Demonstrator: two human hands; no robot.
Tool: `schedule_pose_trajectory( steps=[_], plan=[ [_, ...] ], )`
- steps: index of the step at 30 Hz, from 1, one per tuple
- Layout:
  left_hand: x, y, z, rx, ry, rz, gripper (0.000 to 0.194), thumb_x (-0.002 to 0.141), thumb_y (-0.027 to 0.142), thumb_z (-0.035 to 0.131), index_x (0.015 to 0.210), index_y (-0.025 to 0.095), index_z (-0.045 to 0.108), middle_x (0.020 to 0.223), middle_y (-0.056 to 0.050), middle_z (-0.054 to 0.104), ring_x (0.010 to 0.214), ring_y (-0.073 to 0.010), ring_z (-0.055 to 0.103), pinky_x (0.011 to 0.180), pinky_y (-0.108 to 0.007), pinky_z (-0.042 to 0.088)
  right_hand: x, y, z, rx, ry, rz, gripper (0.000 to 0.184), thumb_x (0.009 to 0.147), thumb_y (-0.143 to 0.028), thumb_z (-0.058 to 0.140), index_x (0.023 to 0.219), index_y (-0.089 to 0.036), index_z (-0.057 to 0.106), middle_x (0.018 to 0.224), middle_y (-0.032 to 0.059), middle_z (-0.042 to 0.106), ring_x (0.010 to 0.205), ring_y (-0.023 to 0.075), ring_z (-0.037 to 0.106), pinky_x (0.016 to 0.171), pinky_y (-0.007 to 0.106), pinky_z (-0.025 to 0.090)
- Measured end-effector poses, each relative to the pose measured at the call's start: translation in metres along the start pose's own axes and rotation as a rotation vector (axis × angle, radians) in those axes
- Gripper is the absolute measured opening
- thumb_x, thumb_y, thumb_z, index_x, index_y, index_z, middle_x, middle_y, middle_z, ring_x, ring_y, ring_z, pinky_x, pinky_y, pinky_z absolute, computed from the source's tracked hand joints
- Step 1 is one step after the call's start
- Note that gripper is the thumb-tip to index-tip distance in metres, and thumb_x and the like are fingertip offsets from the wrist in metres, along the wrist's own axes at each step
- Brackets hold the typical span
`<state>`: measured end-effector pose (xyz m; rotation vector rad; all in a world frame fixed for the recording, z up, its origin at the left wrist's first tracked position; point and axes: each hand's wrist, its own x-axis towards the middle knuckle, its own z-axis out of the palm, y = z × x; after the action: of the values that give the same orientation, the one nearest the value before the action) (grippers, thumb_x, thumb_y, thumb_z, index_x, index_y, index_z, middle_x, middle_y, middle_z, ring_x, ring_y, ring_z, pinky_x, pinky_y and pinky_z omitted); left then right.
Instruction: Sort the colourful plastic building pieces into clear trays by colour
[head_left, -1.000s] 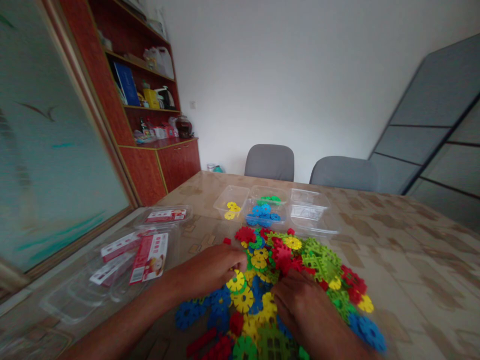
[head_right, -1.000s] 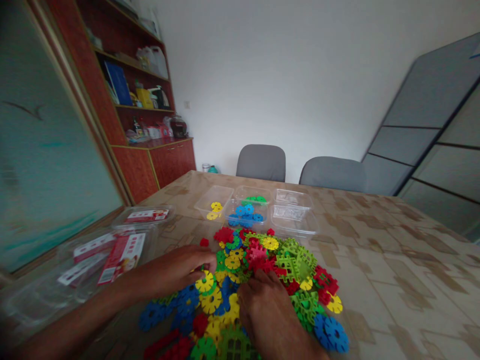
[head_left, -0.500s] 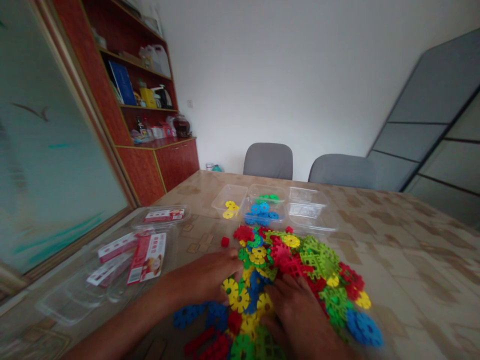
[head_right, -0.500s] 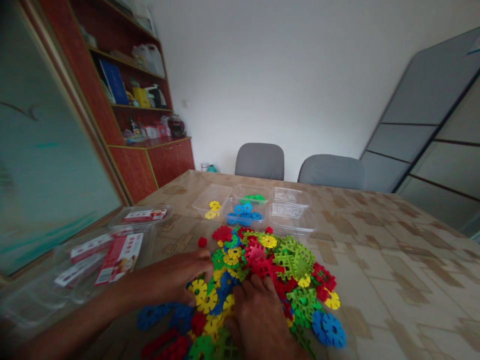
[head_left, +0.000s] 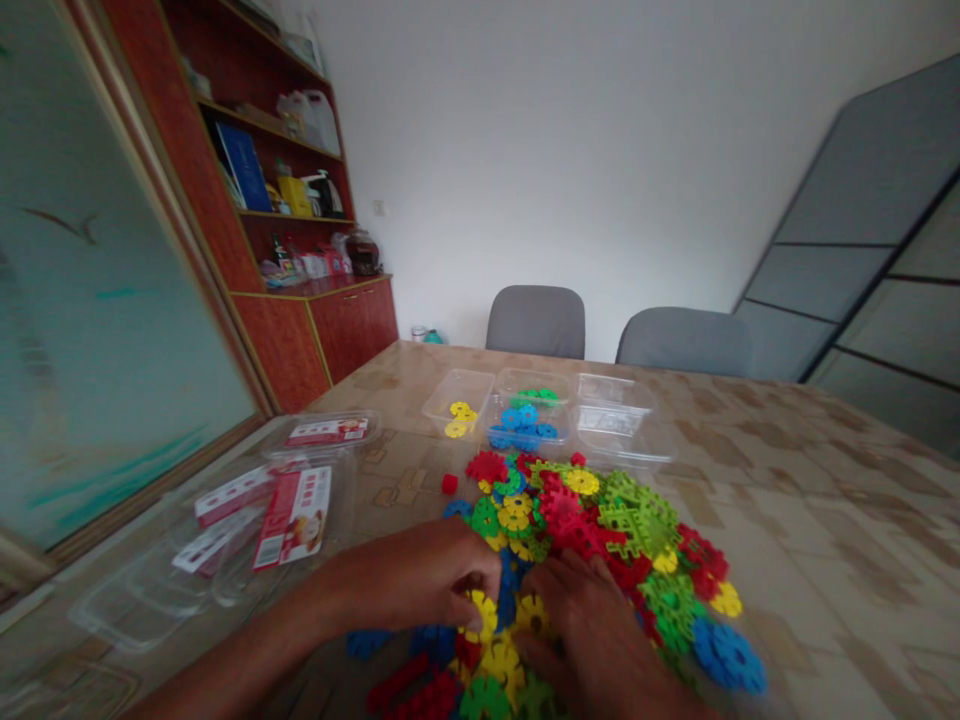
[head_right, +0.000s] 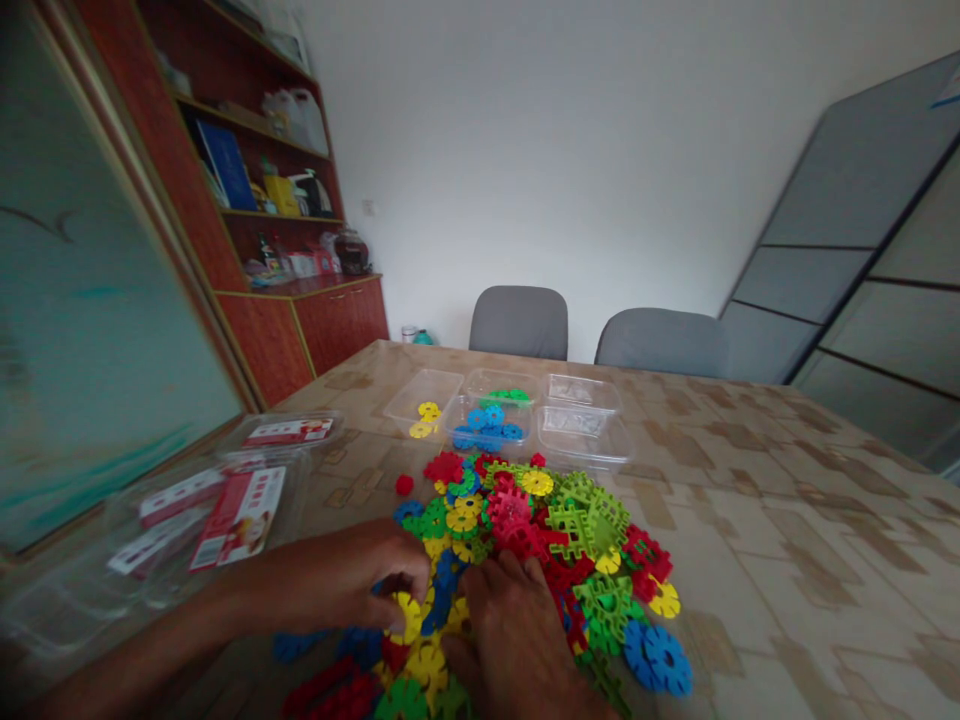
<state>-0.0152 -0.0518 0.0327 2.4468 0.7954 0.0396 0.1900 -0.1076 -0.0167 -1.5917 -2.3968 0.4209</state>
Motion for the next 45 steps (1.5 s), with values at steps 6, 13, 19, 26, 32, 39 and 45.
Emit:
schedule_pose_trajectory(
  steps=[6, 13, 19, 26, 32, 39, 45],
  plan=[
    [0.002, 0.016, 0.016, -0.062, -0.123, 0.240, 0.007, 0.079, 0.026, 0.072, 0.079, 0.020, 0.069, 0.082, -0.001, 0.068, 0.075, -0.0162, 0.063, 0.062, -0.021, 0.041, 0.002, -0.004, -0.002, -0.016, -0.051, 0.000, 0.021, 0.076, -0.025, 0.066, 0.097, -0.021, 0.067, 0.100, 0.0066, 0.068, 0.099, 0.0263, 0.058, 0.087, 0.037, 0.041],
    [0.002, 0.013, 0.019, 0.029, -0.029, 0.123, 0.012, 0.076, 0.026, 0.075, 0.081, 0.021, 0.065, 0.090, 0.001, 0.065, 0.085, -0.0165, 0.062, 0.068, -0.022, 0.041, 0.005, 0.001, -0.001, 0.042, -0.044, 0.038, 0.029, 0.065, -0.017, 0.073, 0.092, -0.018, 0.063, 0.098, 0.0064, 0.067, 0.094, 0.0241, 0.058, 0.080, 0.032, 0.041],
    [0.000, 0.011, 0.010, -0.047, 0.056, 0.030, 0.013, 0.077, 0.019, 0.073, 0.087, 0.022, 0.064, 0.100, 0.001, 0.062, 0.095, -0.0177, 0.058, 0.078, -0.023, 0.041, 0.004, 0.011, -0.006, 0.169, 0.091, -0.073, 0.018, 0.070, -0.013, 0.071, 0.074, -0.020, 0.056, 0.074, -0.0036, 0.062, 0.075, 0.0158, 0.055, 0.070, 0.027, 0.034],
    [0.010, 0.007, 0.012, -0.119, 0.131, -0.027, 0.016, 0.074, 0.017, 0.071, 0.084, 0.021, 0.060, 0.081, 0.006, 0.061, 0.076, -0.0126, 0.057, 0.064, -0.020, 0.035, 0.010, 0.012, -0.008, 0.244, 0.159, -0.137, 0.010, 0.078, -0.016, 0.067, 0.079, -0.020, 0.058, 0.075, -0.0021, 0.062, 0.071, 0.0152, 0.055, 0.067, 0.026, 0.035],
    [0.013, -0.001, 0.012, -0.157, 0.211, -0.042, 0.018, 0.075, 0.013, 0.066, 0.088, 0.021, 0.057, 0.079, 0.006, 0.058, 0.073, -0.0114, 0.054, 0.060, -0.019, 0.033, 0.008, 0.011, -0.011, 0.316, 0.075, -0.189, 0.021, 0.077, -0.004, 0.059, 0.089, -0.020, 0.062, 0.080, -0.0021, 0.064, 0.073, 0.0133, 0.058, 0.065, 0.022, 0.040],
    [0.007, 0.004, 0.006, -0.034, 0.081, -0.012, 0.023, 0.077, 0.009, 0.065, 0.096, 0.021, 0.067, 0.094, 0.000, 0.069, 0.086, -0.0178, 0.061, 0.071, -0.022, 0.039, 0.004, 0.013, -0.016, -0.067, -0.026, -0.118, 0.011, 0.077, -0.015, 0.066, 0.086, -0.020, 0.067, 0.090, 0.0045, 0.069, 0.094, 0.0250, 0.059, 0.086, 0.040, 0.042],
    [0.005, 0.016, 0.008, 0.002, -0.065, 0.041, 0.030, 0.073, 0.013, 0.074, 0.101, 0.020, 0.070, 0.088, -0.002, 0.071, 0.076, -0.0170, 0.064, 0.061, -0.019, 0.040, 0.003, 0.003, -0.014, -0.133, -0.140, -0.086, 0.031, 0.080, -0.032, 0.067, 0.109, -0.021, 0.065, 0.113, 0.0096, 0.064, 0.111, 0.0322, 0.052, 0.098, 0.050, 0.035]
  ],
)
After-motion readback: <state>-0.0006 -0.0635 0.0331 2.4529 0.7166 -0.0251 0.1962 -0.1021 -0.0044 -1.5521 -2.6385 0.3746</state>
